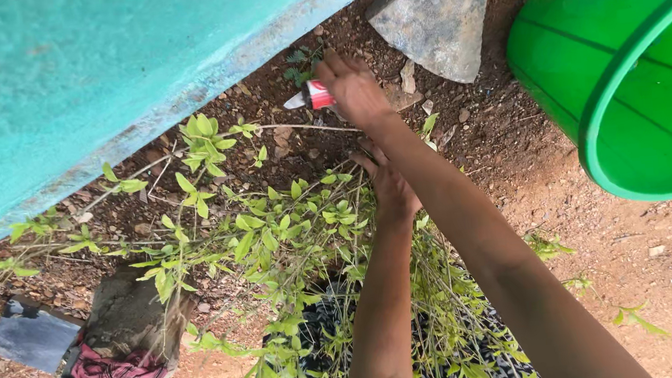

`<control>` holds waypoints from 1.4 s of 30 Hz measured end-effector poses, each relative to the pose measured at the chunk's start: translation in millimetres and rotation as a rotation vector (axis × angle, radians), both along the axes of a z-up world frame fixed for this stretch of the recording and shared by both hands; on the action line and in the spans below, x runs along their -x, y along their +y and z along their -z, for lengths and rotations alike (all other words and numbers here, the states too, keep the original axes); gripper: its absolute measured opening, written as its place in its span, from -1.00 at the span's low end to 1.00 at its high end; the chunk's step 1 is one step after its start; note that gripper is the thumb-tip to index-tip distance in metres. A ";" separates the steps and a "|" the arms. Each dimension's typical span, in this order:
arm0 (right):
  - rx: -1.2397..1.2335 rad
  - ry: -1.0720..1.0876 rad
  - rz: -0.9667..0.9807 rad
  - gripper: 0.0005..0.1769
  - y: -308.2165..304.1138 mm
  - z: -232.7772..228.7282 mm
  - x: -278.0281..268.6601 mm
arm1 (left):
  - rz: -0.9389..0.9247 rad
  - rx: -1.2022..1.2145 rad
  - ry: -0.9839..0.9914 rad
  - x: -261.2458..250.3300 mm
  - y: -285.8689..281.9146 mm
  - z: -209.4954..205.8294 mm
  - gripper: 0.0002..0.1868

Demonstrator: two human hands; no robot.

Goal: The person carries a green bucket containing paper and plastic waste from a building to an outdoor area and empties the contents onto the ground among some bushes.

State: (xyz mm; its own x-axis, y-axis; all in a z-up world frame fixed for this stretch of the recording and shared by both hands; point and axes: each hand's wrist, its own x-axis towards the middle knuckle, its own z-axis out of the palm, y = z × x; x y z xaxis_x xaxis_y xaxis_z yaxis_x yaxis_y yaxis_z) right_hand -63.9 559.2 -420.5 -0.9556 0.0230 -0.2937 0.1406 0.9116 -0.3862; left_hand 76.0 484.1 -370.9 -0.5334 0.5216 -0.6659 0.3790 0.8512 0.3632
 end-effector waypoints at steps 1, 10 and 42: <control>-0.071 0.096 -0.062 -0.20 -4.6 2.6 8.8 | 0.004 -0.003 0.003 -9.1 -4.0 15.2 -0.01; -0.199 -0.262 -0.157 -0.60 -1.8 7.0 35.1 | -0.052 -0.238 0.574 -23.3 -6.9 35.0 -0.18; 0.039 -0.137 0.754 -0.16 40.6 33.5 -92.7 | 0.252 0.202 0.076 22.7 14.2 -28.5 -0.11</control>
State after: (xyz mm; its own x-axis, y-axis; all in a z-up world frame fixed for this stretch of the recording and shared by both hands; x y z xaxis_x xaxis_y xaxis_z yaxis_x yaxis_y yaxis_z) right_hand 28.8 599.8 -454.0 -0.6407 0.6412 -0.4224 0.7678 0.5365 -0.3502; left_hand 53.3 498.3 -342.4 -0.4560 0.5049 -0.7328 0.6064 0.7790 0.1594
